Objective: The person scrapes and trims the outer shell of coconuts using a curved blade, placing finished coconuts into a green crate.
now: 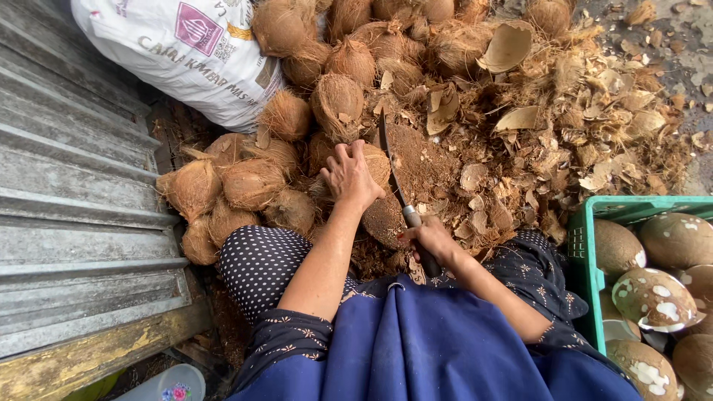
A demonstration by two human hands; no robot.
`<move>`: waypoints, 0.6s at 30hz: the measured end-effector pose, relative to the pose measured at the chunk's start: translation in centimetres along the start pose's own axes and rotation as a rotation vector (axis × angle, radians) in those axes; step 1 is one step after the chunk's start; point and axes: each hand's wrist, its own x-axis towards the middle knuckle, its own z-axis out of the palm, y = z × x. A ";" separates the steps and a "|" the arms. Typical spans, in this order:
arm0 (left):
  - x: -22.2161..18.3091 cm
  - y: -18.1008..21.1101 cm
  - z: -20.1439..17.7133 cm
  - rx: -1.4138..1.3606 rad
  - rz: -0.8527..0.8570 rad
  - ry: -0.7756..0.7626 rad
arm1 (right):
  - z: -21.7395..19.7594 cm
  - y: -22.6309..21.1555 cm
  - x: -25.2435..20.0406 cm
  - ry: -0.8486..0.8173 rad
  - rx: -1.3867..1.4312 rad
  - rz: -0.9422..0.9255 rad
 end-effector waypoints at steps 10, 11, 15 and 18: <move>1.2 0.5 -0.3 -0.046 -0.057 0.001 | 0.8 0.5 0.3 0.159 0.018 -0.436; 1.4 0.6 -0.4 -0.041 -0.055 0.000 | 0.7 0.7 1.0 0.160 0.024 -0.437; 1.6 -0.2 0.0 -0.037 -0.090 -0.046 | 0.2 1.6 2.0 -0.038 0.008 0.087; 1.8 -1.1 -0.2 -0.108 -0.083 -0.033 | -0.8 -2.0 -0.3 0.007 0.032 -0.062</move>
